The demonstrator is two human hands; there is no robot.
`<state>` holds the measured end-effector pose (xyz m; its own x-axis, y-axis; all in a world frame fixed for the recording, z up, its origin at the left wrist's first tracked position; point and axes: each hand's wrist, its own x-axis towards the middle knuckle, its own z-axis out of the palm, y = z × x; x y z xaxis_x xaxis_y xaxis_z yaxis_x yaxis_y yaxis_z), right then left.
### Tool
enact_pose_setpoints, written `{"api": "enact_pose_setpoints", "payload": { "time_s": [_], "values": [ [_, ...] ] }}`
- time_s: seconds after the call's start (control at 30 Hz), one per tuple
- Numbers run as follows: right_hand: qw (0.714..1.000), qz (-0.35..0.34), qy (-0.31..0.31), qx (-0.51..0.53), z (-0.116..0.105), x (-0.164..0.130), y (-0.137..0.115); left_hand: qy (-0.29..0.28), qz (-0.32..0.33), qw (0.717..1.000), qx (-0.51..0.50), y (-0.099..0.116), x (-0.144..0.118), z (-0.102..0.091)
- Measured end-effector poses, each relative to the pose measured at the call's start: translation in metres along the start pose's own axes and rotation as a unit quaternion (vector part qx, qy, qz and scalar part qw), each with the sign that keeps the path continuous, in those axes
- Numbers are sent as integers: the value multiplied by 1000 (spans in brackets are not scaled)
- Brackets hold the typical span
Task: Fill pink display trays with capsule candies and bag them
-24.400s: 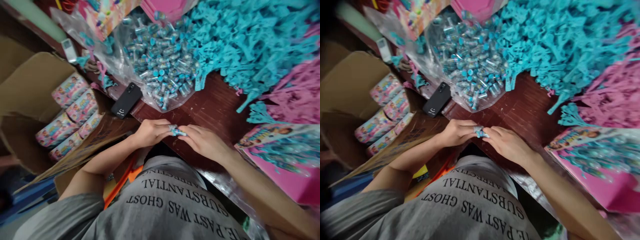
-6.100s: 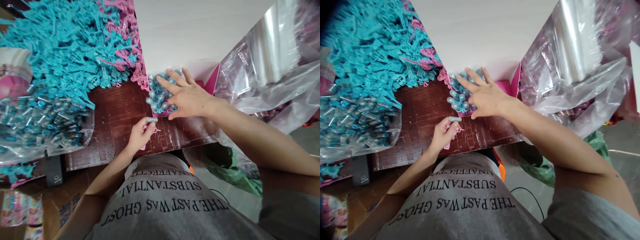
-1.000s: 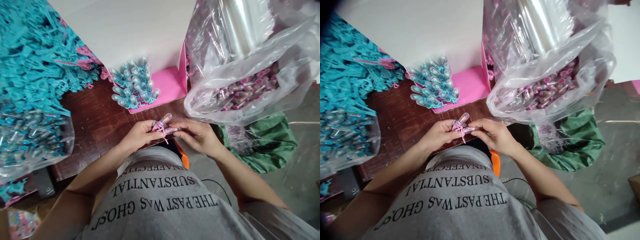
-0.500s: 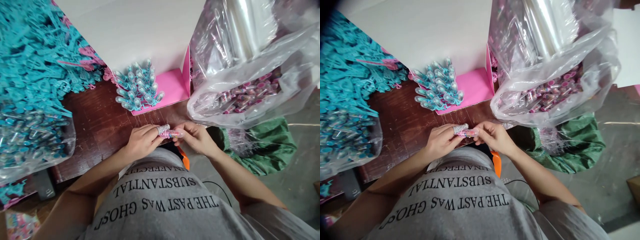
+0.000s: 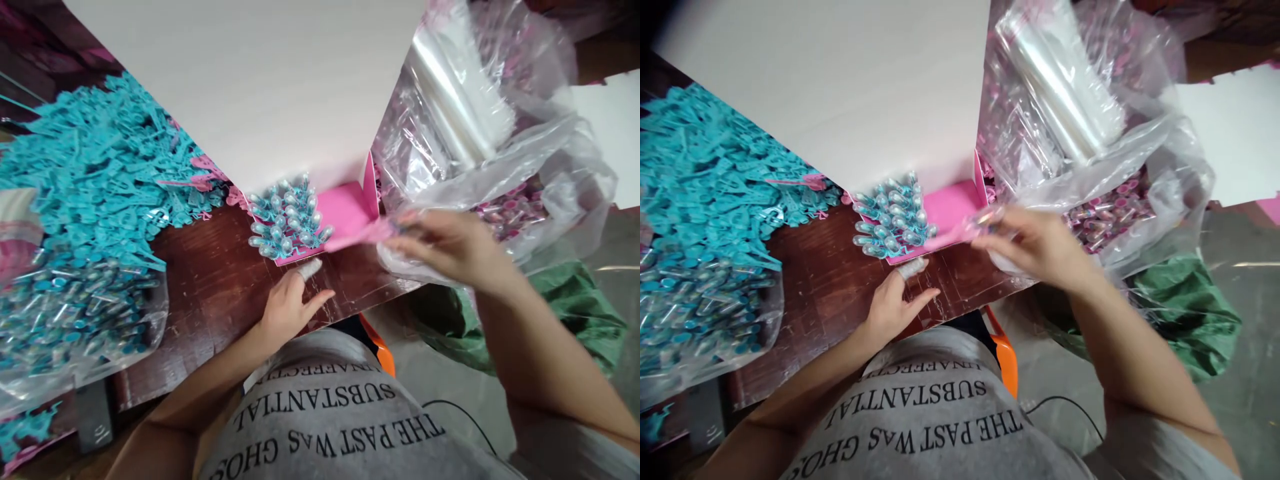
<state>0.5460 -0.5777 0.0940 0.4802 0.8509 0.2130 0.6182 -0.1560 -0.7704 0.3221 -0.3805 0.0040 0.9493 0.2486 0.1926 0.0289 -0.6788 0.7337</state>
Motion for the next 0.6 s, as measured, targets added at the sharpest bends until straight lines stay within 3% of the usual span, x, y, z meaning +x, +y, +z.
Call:
{"api": "enact_pose_setpoints", "payload": {
  "time_s": [0.07, 0.2, 0.27, 0.37, 0.43, 0.5, 0.6],
  "values": [
    [992, 4, 54, -110, -13, 30, 15, 6, 84, 990, 117, -11, 2, 9],
    [966, 4, -63, -249, -3, 99, 46, 30, 170, 945, 279, -20, 13, 23],
    [949, -3, -100, -299, 5, 123, 57, 45, 201, 933, 295, -22, 10, 15],
    [932, -40, -124, -339, 8, 141, 66, 80, 229, 926, 290, -35, -1, -22],
    [921, -52, -148, -357, 8, 146, 65, 148, 201, 915, 316, -55, -3, -55],
    [912, -52, -162, -373, 10, 150, 58, 215, 127, 901, 356, -81, 9, -86],
    [907, -50, -152, -389, 20, 150, 46, 191, -16, 904, 382, -118, 48, -120]
  ]
}}
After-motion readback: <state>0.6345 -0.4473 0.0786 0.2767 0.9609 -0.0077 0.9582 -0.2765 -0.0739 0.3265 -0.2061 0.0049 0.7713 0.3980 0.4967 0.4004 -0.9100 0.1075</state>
